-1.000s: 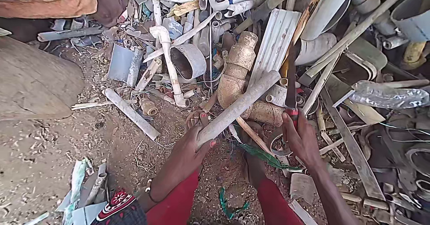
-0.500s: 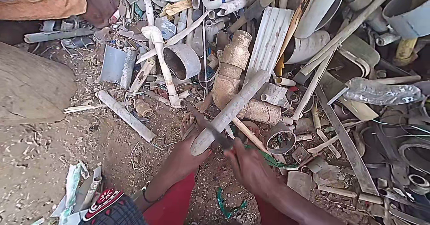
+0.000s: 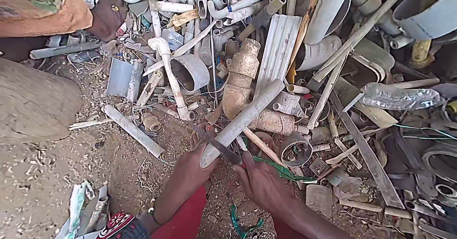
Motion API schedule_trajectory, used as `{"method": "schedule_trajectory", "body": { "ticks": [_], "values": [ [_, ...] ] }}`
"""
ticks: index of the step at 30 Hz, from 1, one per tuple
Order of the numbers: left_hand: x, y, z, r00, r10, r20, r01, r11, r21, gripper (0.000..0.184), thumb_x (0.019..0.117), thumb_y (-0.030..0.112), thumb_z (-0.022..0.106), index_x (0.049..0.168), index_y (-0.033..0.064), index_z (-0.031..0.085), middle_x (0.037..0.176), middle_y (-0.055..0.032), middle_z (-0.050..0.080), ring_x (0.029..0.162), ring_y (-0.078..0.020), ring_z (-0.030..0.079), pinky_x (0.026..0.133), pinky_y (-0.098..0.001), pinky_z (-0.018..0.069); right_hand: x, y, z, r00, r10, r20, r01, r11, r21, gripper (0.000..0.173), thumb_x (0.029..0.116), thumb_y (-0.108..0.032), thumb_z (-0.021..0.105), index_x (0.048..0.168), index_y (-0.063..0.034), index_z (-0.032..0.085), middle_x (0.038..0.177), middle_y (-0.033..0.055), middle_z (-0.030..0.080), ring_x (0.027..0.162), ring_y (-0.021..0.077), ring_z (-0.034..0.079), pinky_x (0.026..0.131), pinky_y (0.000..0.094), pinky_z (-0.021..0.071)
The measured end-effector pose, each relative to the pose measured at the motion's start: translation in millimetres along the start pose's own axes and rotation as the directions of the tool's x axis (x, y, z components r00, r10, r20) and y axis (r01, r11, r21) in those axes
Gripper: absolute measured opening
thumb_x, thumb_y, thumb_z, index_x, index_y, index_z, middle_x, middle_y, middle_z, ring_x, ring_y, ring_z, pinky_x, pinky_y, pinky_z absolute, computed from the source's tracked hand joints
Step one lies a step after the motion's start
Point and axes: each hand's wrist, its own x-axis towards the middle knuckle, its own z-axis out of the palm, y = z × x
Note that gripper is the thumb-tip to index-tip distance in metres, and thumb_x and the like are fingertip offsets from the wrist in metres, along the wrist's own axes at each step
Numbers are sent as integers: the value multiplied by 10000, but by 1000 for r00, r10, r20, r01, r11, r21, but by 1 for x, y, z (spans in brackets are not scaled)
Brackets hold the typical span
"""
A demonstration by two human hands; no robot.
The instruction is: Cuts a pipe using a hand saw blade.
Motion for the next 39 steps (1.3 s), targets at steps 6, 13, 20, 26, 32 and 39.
{"method": "schedule_trajectory", "body": {
  "ticks": [6, 13, 20, 26, 32, 39],
  "values": [
    [-1, 4, -4, 997, -1, -73, 6, 997, 75, 600, 861, 360, 797, 1334, 33, 625, 966, -242, 724, 914, -455, 709, 816, -643, 538, 48, 42, -32, 860, 220, -460, -228, 973, 40, 445, 1088, -391, 404, 1155, 5, 596, 666, 119, 624, 651, 340, 683, 590, 491, 535],
    [0, -4, -4, 994, -55, 94, 64, 993, -97, 738, 843, 529, 755, 1376, 43, 602, 1054, -216, 714, 977, -390, 696, 881, -600, 528, -7, 20, -14, 975, 26, -221, -4, 995, 98, 436, 1050, -436, 502, 1164, -35, 632, 643, 79, 613, 582, 282, 658, 547, 485, 551],
    [0, -14, -2, 931, -52, 361, 225, 861, -456, 559, 856, 489, 776, 1226, 104, 612, 747, -9, 648, 524, -106, 585, 521, -289, 525, -23, 25, -75, 295, 68, -953, 534, 815, 223, 349, 1071, -441, 503, 1250, -158, 407, 781, -123, 640, 582, 26, 624, 483, 224, 564],
    [-1, -13, -8, 939, -57, 339, 200, 894, -402, 680, 865, 535, 742, 1377, 122, 570, 963, -74, 681, 692, -162, 656, 653, -377, 574, -2, 47, -13, 808, 137, -574, -51, 985, 163, 430, 1023, -279, 552, 1260, 78, 585, 656, 87, 621, 523, 221, 614, 514, 423, 528],
    [-2, -18, -6, 938, -45, 343, 191, 894, -406, 701, 869, 569, 722, 1377, 113, 560, 909, -70, 680, 655, -162, 644, 638, -376, 567, -2, 49, 4, 559, 32, -829, 262, 941, 214, 467, 1098, -428, 419, 1263, 8, 451, 698, 11, 589, 523, 97, 585, 496, 299, 546],
    [-1, -17, -7, 927, -35, 375, 207, 879, -430, 650, 876, 539, 731, 1346, 119, 568, 838, -32, 666, 588, -120, 614, 588, -326, 553, -12, 33, 9, 707, -75, -704, 191, 978, 88, 574, 1080, -483, 395, 1201, 54, 556, 620, 24, 566, 460, 57, 537, 444, 248, 494]
  ]
}}
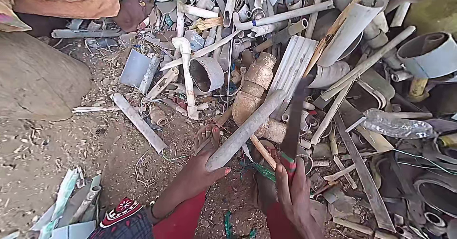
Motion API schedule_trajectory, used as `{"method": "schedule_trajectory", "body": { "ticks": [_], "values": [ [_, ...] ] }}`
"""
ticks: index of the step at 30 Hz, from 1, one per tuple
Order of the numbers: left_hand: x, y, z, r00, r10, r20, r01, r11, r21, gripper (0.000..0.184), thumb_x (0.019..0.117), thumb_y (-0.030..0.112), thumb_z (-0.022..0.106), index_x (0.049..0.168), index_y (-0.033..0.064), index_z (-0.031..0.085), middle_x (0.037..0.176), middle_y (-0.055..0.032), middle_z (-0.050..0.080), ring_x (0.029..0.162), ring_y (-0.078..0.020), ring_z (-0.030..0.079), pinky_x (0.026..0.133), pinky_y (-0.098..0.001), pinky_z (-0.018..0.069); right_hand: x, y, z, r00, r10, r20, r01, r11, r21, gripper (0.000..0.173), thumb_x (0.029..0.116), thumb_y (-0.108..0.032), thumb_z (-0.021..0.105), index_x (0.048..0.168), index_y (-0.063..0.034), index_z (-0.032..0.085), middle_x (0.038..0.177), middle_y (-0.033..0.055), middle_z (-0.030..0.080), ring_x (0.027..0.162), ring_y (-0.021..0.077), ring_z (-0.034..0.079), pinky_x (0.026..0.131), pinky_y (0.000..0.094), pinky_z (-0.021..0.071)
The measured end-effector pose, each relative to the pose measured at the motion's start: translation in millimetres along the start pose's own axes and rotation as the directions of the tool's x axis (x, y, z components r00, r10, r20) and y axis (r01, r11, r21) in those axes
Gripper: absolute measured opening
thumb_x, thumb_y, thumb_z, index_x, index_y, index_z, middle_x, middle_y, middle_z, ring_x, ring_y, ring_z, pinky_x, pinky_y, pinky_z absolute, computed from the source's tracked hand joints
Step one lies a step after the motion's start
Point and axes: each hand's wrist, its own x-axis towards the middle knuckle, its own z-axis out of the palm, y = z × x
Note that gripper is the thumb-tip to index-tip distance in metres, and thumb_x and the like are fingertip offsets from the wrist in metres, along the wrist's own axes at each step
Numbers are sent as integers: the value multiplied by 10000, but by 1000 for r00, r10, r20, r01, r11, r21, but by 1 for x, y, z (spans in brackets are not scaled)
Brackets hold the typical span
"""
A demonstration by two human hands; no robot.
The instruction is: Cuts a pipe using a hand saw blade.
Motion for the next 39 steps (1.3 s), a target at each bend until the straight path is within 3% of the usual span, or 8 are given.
{"method": "schedule_trajectory", "body": {
  "ticks": [4, 9, 14, 22, 27, 31, 35, 39],
  "values": [
    [-1, 5, -1, 1000, -19, -10, 19, 999, 34, 644, 883, 496, 754, 1359, 104, 569, 913, -87, 678, 658, -180, 647, 660, -394, 571, 13, 6, 10, 939, 112, 324, -45, 977, -209, 461, 1044, -378, 499, 1209, 36, 615, 660, 98, 627, 605, 298, 669, 580, 482, 553],
    [-1, 10, -1, 994, 7, -105, 16, 976, 217, 705, 881, 508, 750, 1404, 75, 563, 1131, -186, 695, 1008, -323, 692, 918, -544, 534, 16, -19, 2, 984, -171, 48, 176, 976, -131, 490, 1080, -448, 410, 1160, 3, 585, 630, 20, 590, 508, 88, 576, 491, 250, 505],
    [-4, 22, -2, 982, -99, -163, 159, 897, 412, 712, 910, 547, 708, 1446, 110, 539, 1167, -230, 679, 1104, -413, 652, 959, -590, 497, 29, -6, 11, 968, -23, 248, 122, 912, -391, 382, 1011, -360, 562, 1098, -1, 657, 631, 104, 629, 559, 322, 679, 479, 454, 531],
    [-8, 34, -2, 971, -61, -231, 182, 815, 550, 678, 935, 532, 678, 1420, 74, 555, 1105, -248, 699, 1085, -461, 650, 943, -627, 474, 32, -13, 15, 958, -8, 287, 165, 834, -526, 297, 999, -242, 616, 1144, 11, 669, 742, 176, 672, 598, 366, 695, 498, 474, 544],
    [-9, 23, 3, 943, 88, -320, 120, 808, 577, 670, 889, 535, 714, 1346, 51, 634, 1102, -271, 704, 1100, -499, 642, 983, -654, 456, 21, -14, 12, 925, -372, 79, 370, 833, -411, 200, 974, -132, 534, 1046, 11, 653, 719, 102, 641, 534, 226, 617, 458, 328, 496],
    [-6, 28, 1, 958, 48, -283, 141, 781, 608, 726, 896, 557, 709, 1392, 39, 591, 1055, -268, 709, 1088, -482, 641, 1096, -607, 368, 27, -7, 18, 977, -1, 215, 124, 820, -559, 234, 942, -115, 631, 1123, 28, 673, 753, 186, 666, 557, 353, 677, 454, 459, 526],
    [-1, 11, 6, 926, 184, -330, 64, 785, 616, 636, 850, 567, 705, 1206, 41, 688, 944, -226, 723, 941, -447, 694, 910, -646, 488, 7, -12, 16, 897, -386, 216, 441, 818, -368, 206, 953, -151, 549, 1042, -19, 681, 686, 82, 614, 511, 233, 604, 434, 335, 492],
    [-6, 25, 0, 974, -2, -226, 142, 787, 600, 754, 893, 641, 656, 1313, 15, 625, 1025, -247, 712, 1058, -449, 658, 1072, -586, 392, 22, -5, 15, 958, 25, 285, 143, 821, -553, 189, 938, -77, 660, 1094, 30, 664, 769, 206, 668, 558, 363, 679, 473, 476, 548]
  ]
}}
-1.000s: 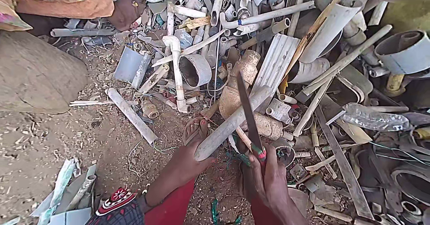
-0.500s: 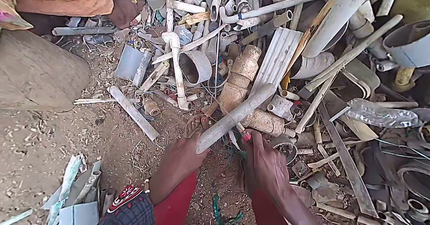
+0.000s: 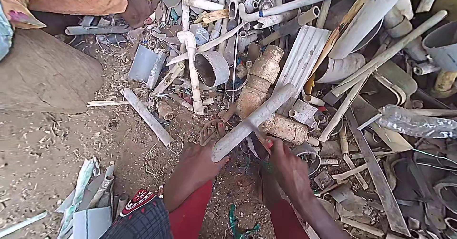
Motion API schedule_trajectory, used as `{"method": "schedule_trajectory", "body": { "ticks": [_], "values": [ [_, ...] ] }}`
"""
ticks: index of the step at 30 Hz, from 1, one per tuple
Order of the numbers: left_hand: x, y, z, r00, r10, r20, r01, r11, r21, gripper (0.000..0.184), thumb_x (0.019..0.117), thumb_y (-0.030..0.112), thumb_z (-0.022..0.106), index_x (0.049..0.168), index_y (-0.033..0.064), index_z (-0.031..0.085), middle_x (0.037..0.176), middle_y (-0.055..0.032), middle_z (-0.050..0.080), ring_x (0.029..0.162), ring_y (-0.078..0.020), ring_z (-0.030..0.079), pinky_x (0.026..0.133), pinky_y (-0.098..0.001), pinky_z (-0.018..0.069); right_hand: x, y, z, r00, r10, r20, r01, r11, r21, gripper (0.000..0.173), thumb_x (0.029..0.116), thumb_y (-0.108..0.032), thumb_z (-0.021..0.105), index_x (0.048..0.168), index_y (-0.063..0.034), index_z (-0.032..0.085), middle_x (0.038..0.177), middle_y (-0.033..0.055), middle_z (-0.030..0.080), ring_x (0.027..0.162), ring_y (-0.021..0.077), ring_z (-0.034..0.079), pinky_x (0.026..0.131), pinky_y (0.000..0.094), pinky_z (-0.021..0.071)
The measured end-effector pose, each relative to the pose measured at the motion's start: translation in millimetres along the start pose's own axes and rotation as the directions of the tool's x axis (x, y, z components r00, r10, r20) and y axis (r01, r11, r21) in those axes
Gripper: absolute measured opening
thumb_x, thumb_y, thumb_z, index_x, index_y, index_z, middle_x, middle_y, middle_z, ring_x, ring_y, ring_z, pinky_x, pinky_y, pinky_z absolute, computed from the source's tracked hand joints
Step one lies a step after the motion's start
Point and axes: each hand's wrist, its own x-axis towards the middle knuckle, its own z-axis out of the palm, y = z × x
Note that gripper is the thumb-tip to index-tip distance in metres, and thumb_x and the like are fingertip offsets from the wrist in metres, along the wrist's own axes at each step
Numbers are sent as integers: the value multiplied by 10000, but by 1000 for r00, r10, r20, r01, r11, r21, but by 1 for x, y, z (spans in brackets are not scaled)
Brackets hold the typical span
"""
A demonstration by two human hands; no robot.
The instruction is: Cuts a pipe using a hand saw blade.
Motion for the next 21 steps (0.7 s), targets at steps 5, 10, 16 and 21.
{"method": "schedule_trajectory", "body": {
  "ticks": [5, 10, 16, 21],
  "values": [
    [-1, -4, 6, 993, 45, -109, -45, 999, 5, 706, 873, 638, 654, 1205, 16, 690, 1041, -233, 722, 1064, -444, 670, 1023, -609, 440, -23, 6, 16, 942, -267, -203, 260, 964, -60, 205, 870, -107, 633, 1027, 13, 688, 702, 131, 623, 507, 278, 622, 413, 369, 490],
    [-2, -8, 12, 946, 98, -308, -98, 995, 15, 670, 861, 526, 742, 1269, 1, 661, 935, -235, 728, 932, -449, 697, 997, -626, 443, -5, 12, -9, 991, 133, 17, -133, 991, -8, 275, 1012, -161, 592, 1184, 52, 616, 773, 217, 670, 568, 391, 680, 486, 502, 536],
    [0, -26, 23, 851, 171, -497, -233, 970, -65, 660, 815, 602, 696, 1114, 15, 730, 910, -179, 742, 835, -386, 721, 793, -599, 544, -16, 13, 6, 998, 23, 55, -29, 994, 103, 259, 972, -106, 624, 1172, 58, 639, 797, 224, 677, 599, 392, 689, 501, 521, 558],
    [-3, -25, 23, 789, 125, -602, -261, 955, -144, 581, 795, 537, 728, 1075, 29, 747, 955, -158, 753, 850, -337, 733, 767, -549, 569, -19, 15, 5, 996, 28, -80, -13, 982, 187, 328, 991, -196, 532, 1172, 60, 627, 614, 132, 631, 461, 324, 638, 409, 477, 515]
  ]
}}
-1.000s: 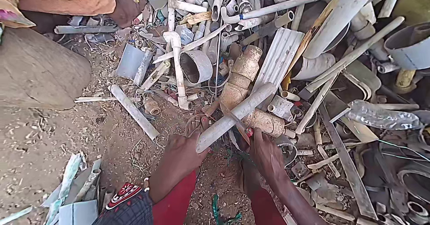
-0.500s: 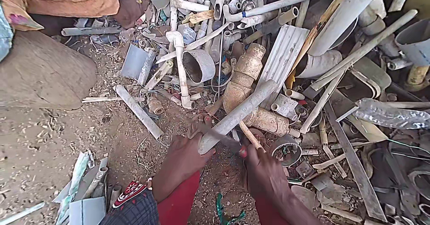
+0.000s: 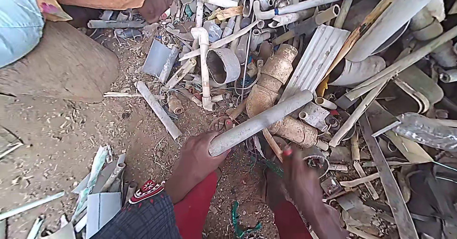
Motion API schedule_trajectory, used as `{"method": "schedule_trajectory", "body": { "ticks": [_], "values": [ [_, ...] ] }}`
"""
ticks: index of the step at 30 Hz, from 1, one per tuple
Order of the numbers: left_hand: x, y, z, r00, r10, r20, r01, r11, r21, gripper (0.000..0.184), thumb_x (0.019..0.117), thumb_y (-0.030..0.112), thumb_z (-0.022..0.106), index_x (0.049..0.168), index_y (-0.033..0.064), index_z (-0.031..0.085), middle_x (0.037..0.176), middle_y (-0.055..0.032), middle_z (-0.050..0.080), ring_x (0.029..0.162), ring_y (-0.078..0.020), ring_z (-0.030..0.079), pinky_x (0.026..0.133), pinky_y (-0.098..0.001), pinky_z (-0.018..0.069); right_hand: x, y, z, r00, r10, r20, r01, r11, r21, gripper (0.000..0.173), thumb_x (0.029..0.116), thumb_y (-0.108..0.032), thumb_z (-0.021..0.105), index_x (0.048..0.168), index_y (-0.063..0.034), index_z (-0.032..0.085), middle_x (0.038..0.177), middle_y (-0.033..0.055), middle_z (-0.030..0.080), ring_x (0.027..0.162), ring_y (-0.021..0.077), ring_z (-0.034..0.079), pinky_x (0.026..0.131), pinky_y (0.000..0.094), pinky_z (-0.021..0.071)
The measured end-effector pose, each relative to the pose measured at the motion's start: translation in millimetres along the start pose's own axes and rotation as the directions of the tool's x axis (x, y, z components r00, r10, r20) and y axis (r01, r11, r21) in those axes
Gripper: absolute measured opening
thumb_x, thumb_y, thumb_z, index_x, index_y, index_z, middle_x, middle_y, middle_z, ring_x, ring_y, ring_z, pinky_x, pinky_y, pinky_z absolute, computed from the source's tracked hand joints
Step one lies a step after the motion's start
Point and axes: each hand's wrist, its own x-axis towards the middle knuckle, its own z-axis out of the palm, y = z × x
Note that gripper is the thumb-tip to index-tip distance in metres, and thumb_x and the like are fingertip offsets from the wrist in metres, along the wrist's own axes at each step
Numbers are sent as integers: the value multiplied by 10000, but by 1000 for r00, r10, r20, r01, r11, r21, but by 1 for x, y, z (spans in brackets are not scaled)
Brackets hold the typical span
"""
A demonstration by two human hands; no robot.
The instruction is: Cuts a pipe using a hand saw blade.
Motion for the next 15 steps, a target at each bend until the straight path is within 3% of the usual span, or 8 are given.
{"method": "schedule_trajectory", "body": {
  "ticks": [2, 3, 6, 8, 10, 12, 13, 15],
  "values": [
    [2, 2, 0, 999, 20, -51, -20, 1000, 4, 539, 779, 506, 721, 1048, 40, 755, 951, -150, 757, 854, -337, 731, 767, -545, 560, -13, -9, 9, 970, -244, 20, 243, 970, 24, 261, 932, -181, 578, 1117, -23, 672, 661, 76, 647, 460, 258, 627, 393, 407, 517],
    [2, 3, 1, 998, 18, -54, -17, 1000, 8, 539, 770, 515, 713, 1032, 46, 761, 915, -143, 756, 831, -332, 732, 750, -542, 560, -13, -9, 13, 962, -271, 42, 270, 963, 19, 247, 913, -164, 596, 1111, -40, 675, 681, 79, 641, 470, 259, 626, 399, 404, 519],
    [1, 4, 0, 1000, 1, 3, -1, 1000, -7, 573, 792, 537, 721, 1032, 18, 757, 869, -152, 747, 799, -325, 731, 742, -542, 564, 9, 2, 9, 995, 41, 94, -46, 998, 45, 308, 999, -150, 557, 1213, 66, 608, 696, 186, 664, 548, 391, 672, 488, 547, 539],
    [1, 3, 0, 1000, -1, -1, 1, 1000, -10, 574, 790, 536, 720, 1040, 20, 757, 869, -144, 749, 793, -314, 731, 743, -536, 562, 12, 8, 5, 995, 86, 44, -89, 995, 53, 363, 1014, -234, 529, 1194, 73, 600, 621, 159, 618, 508, 365, 646, 465, 520, 515],
    [1, 2, 0, 1000, 2, -13, -2, 1000, -1, 558, 783, 531, 721, 1051, 43, 760, 889, -136, 754, 815, -316, 732, 756, -535, 564, -5, -5, 1, 991, -116, 70, 109, 989, 99, 314, 984, -247, 545, 1116, 14, 657, 596, 96, 622, 452, 298, 630, 402, 465, 516],
    [0, 3, 0, 1000, -26, 9, 26, 1000, 5, 570, 776, 519, 734, 1095, 48, 758, 970, -153, 759, 908, -352, 730, 823, -566, 556, -16, -10, 5, 936, -310, 169, 289, 948, 137, 293, 925, -264, 578, 1123, -72, 677, 676, 63, 655, 482, 260, 641, 410, 428, 521],
    [0, 3, 0, 999, -35, 22, 34, 999, 11, 580, 780, 515, 738, 1101, 32, 757, 976, -171, 756, 922, -373, 726, 835, -582, 550, -15, -9, 5, 934, -289, 210, 259, 952, 160, 311, 919, -256, 585, 1146, -63, 672, 690, 71, 663, 504, 275, 654, 428, 454, 531],
    [-1, 1, 2, 1000, -6, 10, 6, 1000, 30, 592, 791, 536, 732, 1062, 10, 754, 925, -178, 751, 870, -375, 731, 805, -574, 559, 1, 4, 1, 972, -64, 226, 21, 982, 188, 370, 990, -223, 551, 1213, 62, 625, 672, 144, 656, 547, 343, 672, 497, 535, 548]
  ]
}}
